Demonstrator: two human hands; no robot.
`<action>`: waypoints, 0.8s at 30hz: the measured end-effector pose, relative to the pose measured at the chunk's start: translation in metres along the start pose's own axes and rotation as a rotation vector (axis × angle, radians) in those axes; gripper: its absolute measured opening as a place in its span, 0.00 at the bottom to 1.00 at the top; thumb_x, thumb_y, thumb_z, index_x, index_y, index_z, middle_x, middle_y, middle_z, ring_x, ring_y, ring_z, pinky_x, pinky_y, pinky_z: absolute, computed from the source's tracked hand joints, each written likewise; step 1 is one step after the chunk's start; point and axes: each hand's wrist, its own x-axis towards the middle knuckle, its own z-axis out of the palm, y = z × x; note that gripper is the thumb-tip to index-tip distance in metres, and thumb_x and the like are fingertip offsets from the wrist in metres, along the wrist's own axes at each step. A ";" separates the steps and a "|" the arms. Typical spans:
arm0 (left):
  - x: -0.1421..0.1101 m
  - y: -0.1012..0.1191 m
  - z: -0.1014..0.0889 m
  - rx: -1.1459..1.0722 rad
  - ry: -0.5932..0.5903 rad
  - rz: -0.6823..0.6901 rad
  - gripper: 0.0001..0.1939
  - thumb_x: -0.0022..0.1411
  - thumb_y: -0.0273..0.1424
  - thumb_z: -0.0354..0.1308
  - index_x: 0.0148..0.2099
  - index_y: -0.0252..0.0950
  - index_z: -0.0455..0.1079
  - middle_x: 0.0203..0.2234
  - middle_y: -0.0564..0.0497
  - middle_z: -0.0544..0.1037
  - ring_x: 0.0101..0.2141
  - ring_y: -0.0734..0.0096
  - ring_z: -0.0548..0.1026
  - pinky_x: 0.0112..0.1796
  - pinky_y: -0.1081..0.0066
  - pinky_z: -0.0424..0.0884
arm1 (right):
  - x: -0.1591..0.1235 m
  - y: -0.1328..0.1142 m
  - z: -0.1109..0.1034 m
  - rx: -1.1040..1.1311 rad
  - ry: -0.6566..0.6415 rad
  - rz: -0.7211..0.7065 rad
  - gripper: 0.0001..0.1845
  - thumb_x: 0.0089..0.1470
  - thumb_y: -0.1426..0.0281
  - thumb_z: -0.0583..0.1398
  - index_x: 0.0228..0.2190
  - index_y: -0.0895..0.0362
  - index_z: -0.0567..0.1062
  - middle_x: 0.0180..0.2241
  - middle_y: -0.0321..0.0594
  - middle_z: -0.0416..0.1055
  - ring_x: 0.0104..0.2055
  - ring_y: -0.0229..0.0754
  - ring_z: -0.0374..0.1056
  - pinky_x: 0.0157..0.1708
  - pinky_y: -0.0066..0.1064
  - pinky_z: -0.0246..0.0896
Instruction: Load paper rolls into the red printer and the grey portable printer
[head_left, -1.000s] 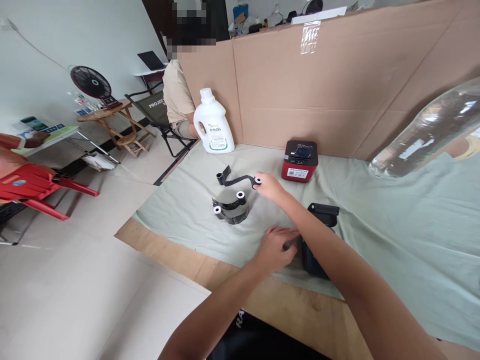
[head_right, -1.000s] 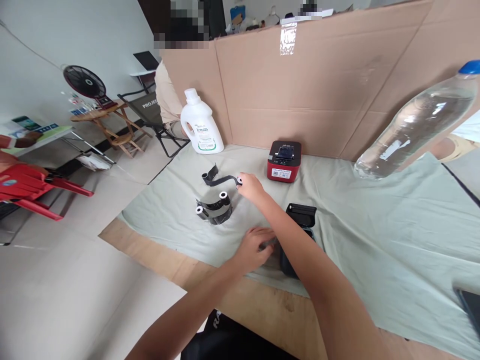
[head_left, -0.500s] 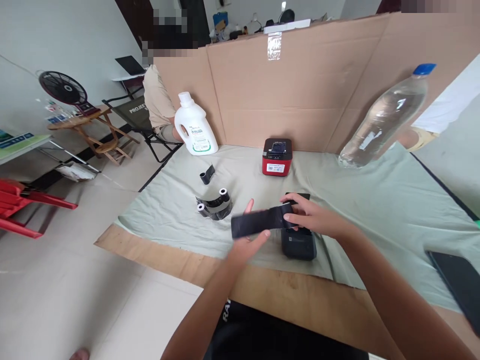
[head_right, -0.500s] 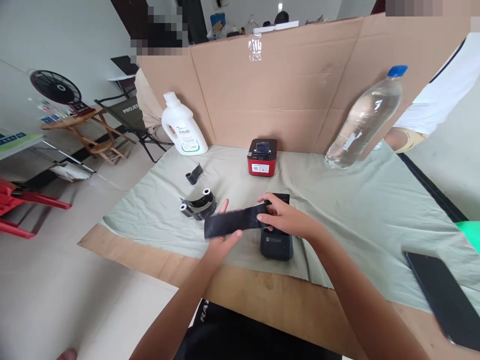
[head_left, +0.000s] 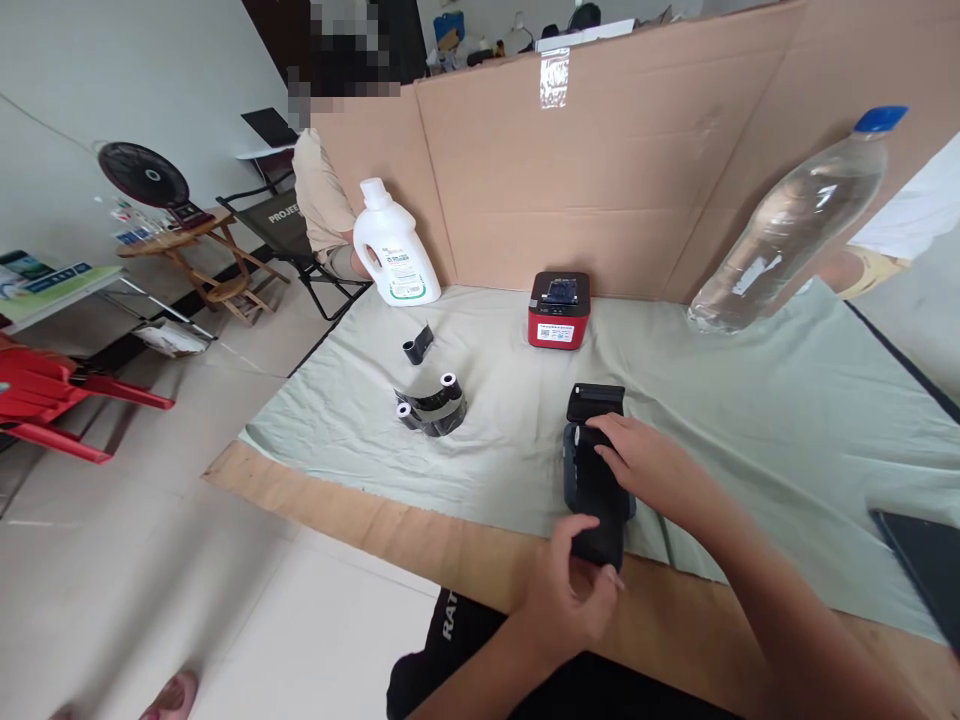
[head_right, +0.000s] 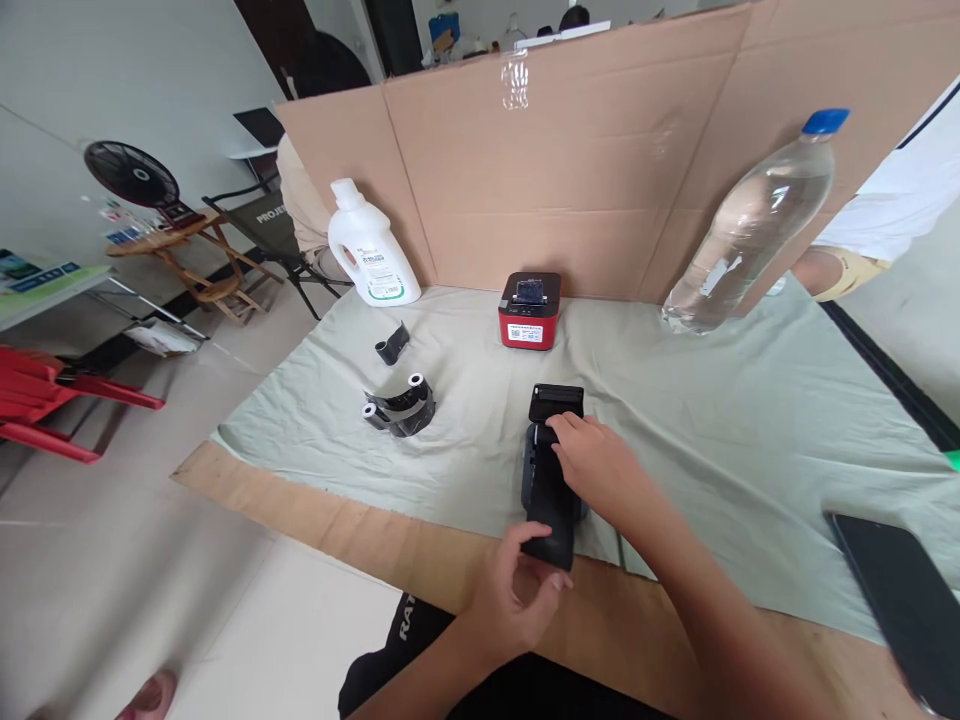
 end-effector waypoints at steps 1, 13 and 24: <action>0.000 -0.001 0.002 0.012 -0.037 0.019 0.22 0.63 0.31 0.60 0.59 0.39 0.65 0.37 0.47 0.84 0.32 0.65 0.83 0.37 0.67 0.81 | 0.002 0.001 0.001 -0.055 0.018 0.004 0.17 0.63 0.74 0.51 0.50 0.56 0.75 0.48 0.50 0.77 0.48 0.54 0.73 0.46 0.44 0.67; 0.011 -0.009 0.004 0.069 0.018 -0.029 0.17 0.65 0.29 0.57 0.56 0.39 0.72 0.33 0.49 0.85 0.35 0.65 0.84 0.37 0.69 0.80 | 0.014 0.002 0.015 -0.204 0.072 -0.004 0.10 0.59 0.78 0.57 0.40 0.57 0.75 0.42 0.49 0.72 0.46 0.53 0.68 0.43 0.41 0.64; 0.014 -0.006 0.002 0.146 0.061 0.026 0.15 0.65 0.25 0.54 0.48 0.41 0.80 0.33 0.52 0.86 0.32 0.69 0.83 0.38 0.71 0.80 | 0.023 0.012 0.007 -0.149 0.464 0.106 0.23 0.65 0.65 0.53 0.57 0.62 0.68 0.56 0.62 0.68 0.58 0.64 0.61 0.53 0.54 0.61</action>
